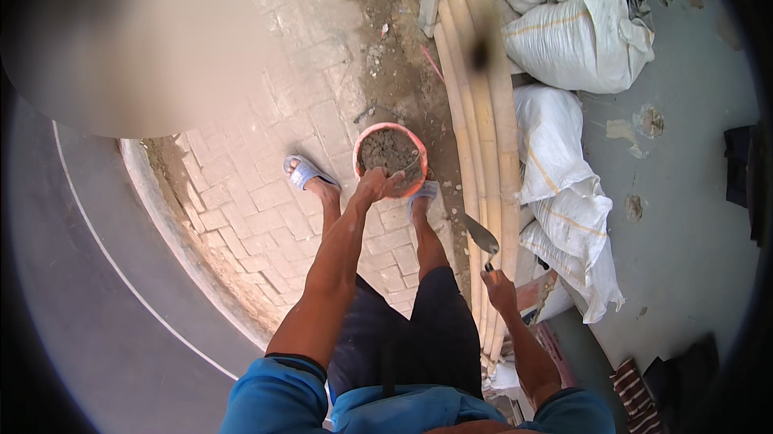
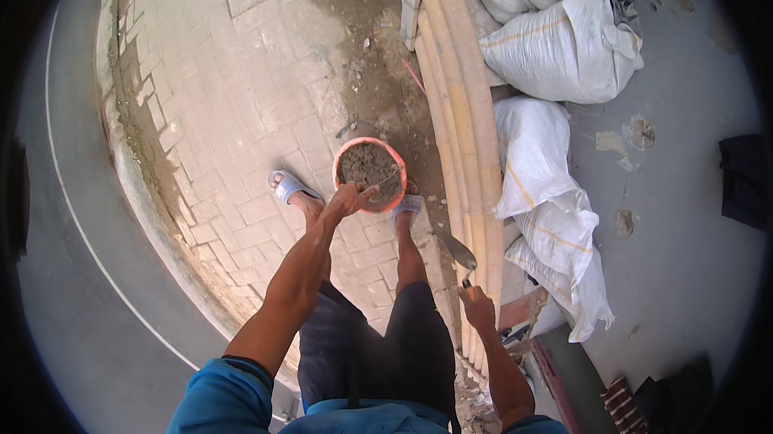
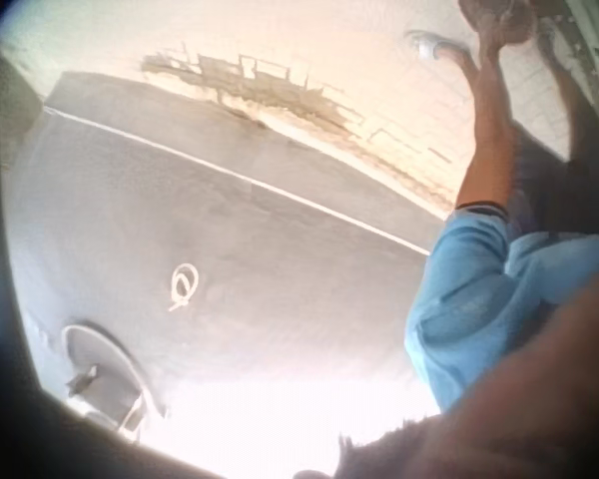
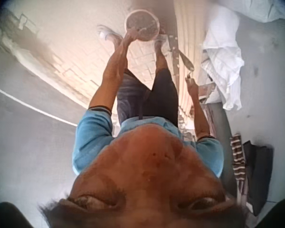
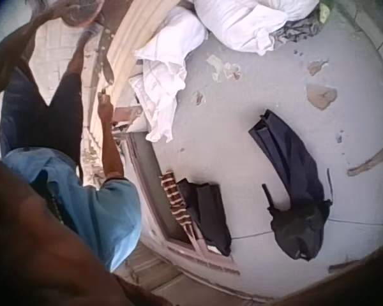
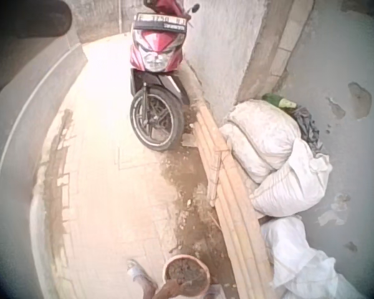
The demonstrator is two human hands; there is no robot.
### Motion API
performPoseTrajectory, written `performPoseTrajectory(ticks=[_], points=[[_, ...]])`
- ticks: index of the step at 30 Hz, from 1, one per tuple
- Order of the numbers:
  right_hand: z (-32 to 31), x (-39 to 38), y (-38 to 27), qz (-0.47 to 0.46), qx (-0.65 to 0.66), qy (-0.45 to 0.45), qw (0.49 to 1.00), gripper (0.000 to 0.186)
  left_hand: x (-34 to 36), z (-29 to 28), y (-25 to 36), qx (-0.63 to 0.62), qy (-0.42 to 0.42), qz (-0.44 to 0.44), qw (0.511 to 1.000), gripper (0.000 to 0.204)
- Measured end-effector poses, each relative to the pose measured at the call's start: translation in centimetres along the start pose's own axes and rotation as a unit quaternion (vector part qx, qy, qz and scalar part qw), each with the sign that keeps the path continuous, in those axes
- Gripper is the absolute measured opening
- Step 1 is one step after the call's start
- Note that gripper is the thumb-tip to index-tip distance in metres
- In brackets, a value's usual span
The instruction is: The person scoops dry material from a sack into a bucket, mixes it into mortar, and then uses a trowel to apply and smooth the mixture around a white pipe in a wall.
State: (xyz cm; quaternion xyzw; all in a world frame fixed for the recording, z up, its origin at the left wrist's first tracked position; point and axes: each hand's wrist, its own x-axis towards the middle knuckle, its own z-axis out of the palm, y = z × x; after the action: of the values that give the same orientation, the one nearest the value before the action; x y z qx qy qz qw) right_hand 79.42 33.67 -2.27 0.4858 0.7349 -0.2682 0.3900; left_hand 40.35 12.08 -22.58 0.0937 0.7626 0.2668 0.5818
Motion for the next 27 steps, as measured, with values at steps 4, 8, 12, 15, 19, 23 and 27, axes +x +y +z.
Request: performPoseTrajectory(ticks=[4, 8, 12, 15, 19, 23, 27], points=[[-7.0, -13.0, -3.4, -0.018, 0.03, 0.085, 0.996, 0.05, -7.7, -9.4, -3.0, -0.134, 0.026, -0.075, 0.988, 0.072], [-5.1, -16.7, -11.3, -0.012, 0.257, 0.128, 0.958, 0.03, -16.6, -14.7, -8.3, -0.328, 0.196, -0.106, 0.918, 0.062], [-3.0, -13.8, -25.3, 0.022, 0.395, 0.12, 0.91, 0.032, -25.0, -26.7, -9.9, -0.506, 0.277, -0.206, 0.791, 0.045], [-7.9, -13.4, -39.9, -0.004, 0.443, 0.062, 0.895, 0.037, -27.9, -34.1, -16.5, -0.681, 0.362, -0.203, 0.604, 0.025], [-12.3, -8.0, -53.9, -0.087, 0.496, -0.01, 0.864, 0.045, -33.2, -44.1, -21.2, -0.794, 0.41, -0.072, 0.444, 0.019], [-21.3, -4.2, -73.0, -0.143, 0.484, -0.118, 0.855, 0.063, -37.2, -52.4, -25.0, -0.834, 0.47, -0.089, 0.276, 0.019], [-29.5, -0.9, -94.6, -0.217, 0.412, -0.217, 0.858, 0.058, -38.8, -61.9, -23.5, -0.808, 0.555, -0.144, 0.134, 0.024]])
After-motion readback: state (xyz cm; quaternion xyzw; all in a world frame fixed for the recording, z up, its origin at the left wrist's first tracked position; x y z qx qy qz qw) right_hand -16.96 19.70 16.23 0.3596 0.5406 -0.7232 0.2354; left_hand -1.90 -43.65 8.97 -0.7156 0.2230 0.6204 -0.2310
